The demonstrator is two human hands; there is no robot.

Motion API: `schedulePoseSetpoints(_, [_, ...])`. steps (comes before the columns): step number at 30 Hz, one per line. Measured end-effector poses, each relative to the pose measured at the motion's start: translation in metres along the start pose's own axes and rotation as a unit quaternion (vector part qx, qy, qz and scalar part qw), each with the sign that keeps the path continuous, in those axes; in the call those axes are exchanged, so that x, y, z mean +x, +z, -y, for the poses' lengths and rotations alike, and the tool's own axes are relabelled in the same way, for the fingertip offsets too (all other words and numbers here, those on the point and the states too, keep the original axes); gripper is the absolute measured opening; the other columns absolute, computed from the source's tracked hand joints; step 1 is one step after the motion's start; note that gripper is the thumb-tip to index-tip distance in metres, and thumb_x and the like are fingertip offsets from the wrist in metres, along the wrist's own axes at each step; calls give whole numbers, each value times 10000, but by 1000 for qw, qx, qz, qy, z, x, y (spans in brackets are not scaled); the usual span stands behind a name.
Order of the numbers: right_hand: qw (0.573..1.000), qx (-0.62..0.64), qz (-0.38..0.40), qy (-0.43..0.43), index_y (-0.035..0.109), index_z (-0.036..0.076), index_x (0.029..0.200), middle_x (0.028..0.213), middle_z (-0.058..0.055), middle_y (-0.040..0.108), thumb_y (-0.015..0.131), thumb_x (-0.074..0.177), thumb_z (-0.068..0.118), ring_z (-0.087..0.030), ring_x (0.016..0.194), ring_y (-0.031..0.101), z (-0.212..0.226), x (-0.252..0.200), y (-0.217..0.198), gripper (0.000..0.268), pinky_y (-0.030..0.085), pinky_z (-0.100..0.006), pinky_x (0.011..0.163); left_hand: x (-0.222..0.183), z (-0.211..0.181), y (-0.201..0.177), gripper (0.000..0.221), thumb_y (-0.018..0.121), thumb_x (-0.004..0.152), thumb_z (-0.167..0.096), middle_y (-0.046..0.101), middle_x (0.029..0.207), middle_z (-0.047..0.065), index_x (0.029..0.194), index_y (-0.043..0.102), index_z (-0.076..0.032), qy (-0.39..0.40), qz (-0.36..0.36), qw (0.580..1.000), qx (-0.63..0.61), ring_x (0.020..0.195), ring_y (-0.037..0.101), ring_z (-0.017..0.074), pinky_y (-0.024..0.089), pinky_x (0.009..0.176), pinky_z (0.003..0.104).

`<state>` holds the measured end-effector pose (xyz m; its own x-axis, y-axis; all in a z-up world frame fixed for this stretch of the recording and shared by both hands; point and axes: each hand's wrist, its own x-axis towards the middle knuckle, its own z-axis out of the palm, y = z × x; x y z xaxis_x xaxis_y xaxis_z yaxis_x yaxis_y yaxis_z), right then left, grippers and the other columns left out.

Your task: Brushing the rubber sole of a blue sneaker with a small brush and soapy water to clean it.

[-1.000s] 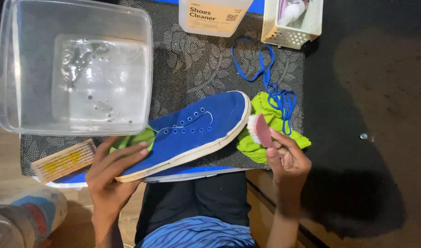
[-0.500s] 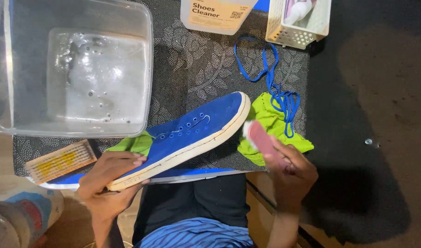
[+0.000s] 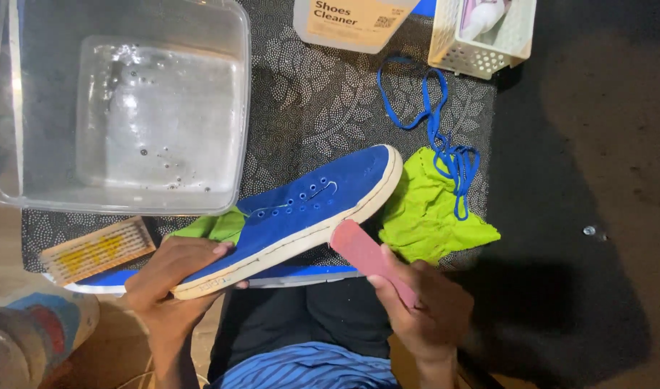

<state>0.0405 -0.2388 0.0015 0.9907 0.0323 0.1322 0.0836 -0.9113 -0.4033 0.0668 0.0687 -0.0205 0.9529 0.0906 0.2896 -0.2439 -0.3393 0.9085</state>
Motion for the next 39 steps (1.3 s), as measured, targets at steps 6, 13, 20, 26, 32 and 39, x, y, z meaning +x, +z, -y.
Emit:
schedulePoseSetpoints(6, [987, 23, -148, -50, 716, 54, 829, 752, -56, 732, 755, 891, -6, -109, 472, 410, -3, 31, -1, 95, 272, -283, 441, 0, -2, -1, 243, 705, 885, -194, 768, 1024, 131, 1029, 724, 1, -4, 13, 1000, -9, 941, 753, 266, 564, 910, 375])
schedulePoseSetpoints(13, [997, -7, -66, 31, 677, 156, 732, 597, -27, 584, 831, 865, 260, -205, 499, 423, 7, 33, 1, 228, 284, -378, 477, -2, 3, 9, 286, 655, 920, -233, 756, 1013, 128, 1058, 718, 9, 51, 9, 999, 1, 901, 722, 265, 564, 879, 366])
schedulePoseSetpoints(20, [972, 202, -92, -75, 759, 37, 1078, 747, -67, 688, 851, 838, 96, -139, 583, 560, -21, 62, 24, 264, 421, -282, 513, 9, -6, 29, 262, 645, 929, -239, 761, 1060, 116, 1035, 729, -15, 36, 2, 999, -3, 987, 721, 260, 533, 964, 377])
schedulePoseSetpoints(26, [926, 339, -168, 9, 748, 24, 1084, 857, -88, 738, 812, 870, 97, -100, 642, 605, -32, 71, 53, 235, 438, -232, 525, 7, 1, 23, 234, 734, 880, -201, 771, 1057, 101, 1048, 741, -38, 11, 10, 1000, 13, 974, 732, 251, 551, 949, 375])
schedulePoseSetpoints(32, [890, 412, -173, 86, 732, 49, 1111, 901, -90, 702, 809, 856, 166, -145, 738, 611, -33, 75, 57, 291, 492, -250, 626, 10, -2, 21, 278, 656, 908, -241, 765, 1058, 101, 1058, 749, -26, 6, 21, 1000, 11, 993, 717, 234, 535, 933, 346])
schedulePoseSetpoints(39, [928, 354, -112, -19, 765, 135, 1058, 704, -21, 707, 775, 879, 253, -97, 550, 606, -52, 67, 54, 215, 414, -241, 465, 11, 0, 24, 197, 748, 845, -115, 781, 1018, 100, 1015, 757, -16, 28, 16, 999, 8, 952, 744, 226, 552, 900, 324])
